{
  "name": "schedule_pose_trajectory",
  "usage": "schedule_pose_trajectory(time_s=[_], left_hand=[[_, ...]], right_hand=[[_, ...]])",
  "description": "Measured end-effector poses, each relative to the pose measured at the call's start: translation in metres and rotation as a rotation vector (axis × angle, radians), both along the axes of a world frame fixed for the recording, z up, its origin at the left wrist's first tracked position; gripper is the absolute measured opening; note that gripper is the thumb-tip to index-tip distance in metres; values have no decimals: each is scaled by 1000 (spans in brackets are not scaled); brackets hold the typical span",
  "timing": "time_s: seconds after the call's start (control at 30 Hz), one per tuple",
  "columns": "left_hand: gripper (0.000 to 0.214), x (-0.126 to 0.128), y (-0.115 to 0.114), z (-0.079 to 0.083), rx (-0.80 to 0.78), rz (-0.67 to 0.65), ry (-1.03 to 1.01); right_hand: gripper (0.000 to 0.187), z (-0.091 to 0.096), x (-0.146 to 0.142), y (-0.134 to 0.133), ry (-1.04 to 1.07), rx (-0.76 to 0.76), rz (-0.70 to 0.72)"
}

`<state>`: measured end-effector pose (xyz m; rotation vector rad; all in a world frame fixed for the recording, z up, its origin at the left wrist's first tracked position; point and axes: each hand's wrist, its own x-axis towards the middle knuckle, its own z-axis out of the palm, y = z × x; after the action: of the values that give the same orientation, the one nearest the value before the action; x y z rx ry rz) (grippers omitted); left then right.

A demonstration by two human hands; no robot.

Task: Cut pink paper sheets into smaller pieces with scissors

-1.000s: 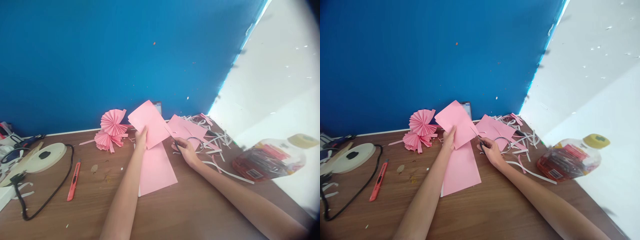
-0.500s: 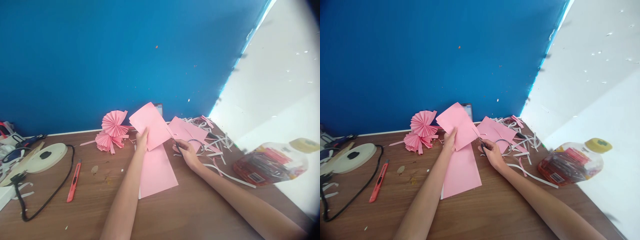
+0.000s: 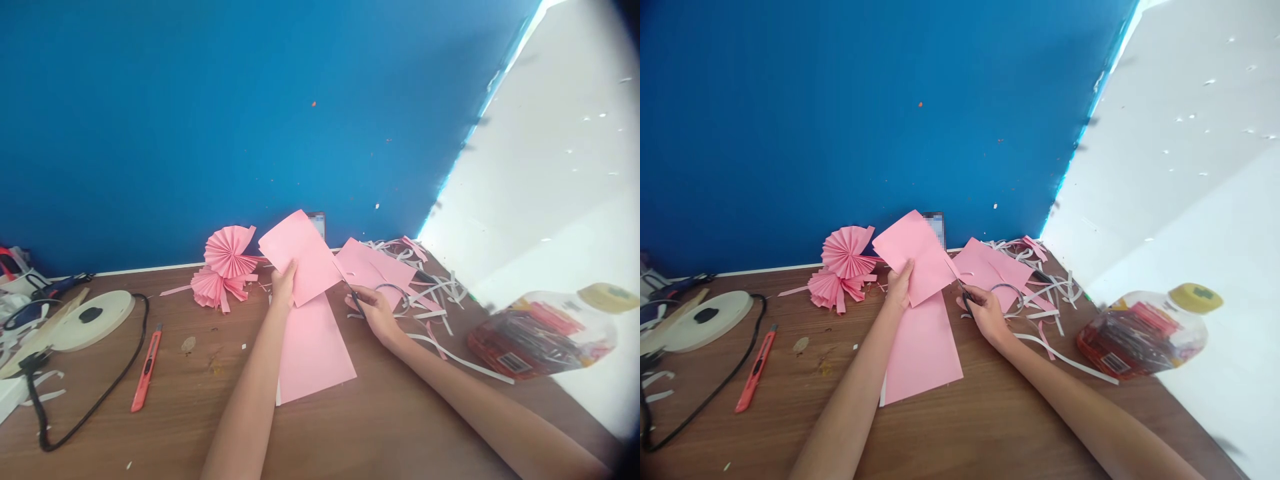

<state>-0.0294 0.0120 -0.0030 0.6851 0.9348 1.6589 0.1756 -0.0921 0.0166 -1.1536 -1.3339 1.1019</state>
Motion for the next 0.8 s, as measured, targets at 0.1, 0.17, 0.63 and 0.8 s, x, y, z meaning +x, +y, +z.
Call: schedule_pose_trajectory(time_s=[0.1, 0.17, 0.63, 0.8], left_hand=[[48, 0, 1, 0, 1, -2, -3], [47, 0, 1, -1, 6, 3, -8], [43, 0, -1, 3, -5, 23, -29], [44, -2, 0, 0, 13, 18, -15]], right_hand=[[37, -1, 0, 1, 21, -21, -6], [40, -2, 0, 1, 43, -32, 2], [33, -3, 1, 0, 37, -17, 31], [34, -3, 1, 0, 15, 0, 34]])
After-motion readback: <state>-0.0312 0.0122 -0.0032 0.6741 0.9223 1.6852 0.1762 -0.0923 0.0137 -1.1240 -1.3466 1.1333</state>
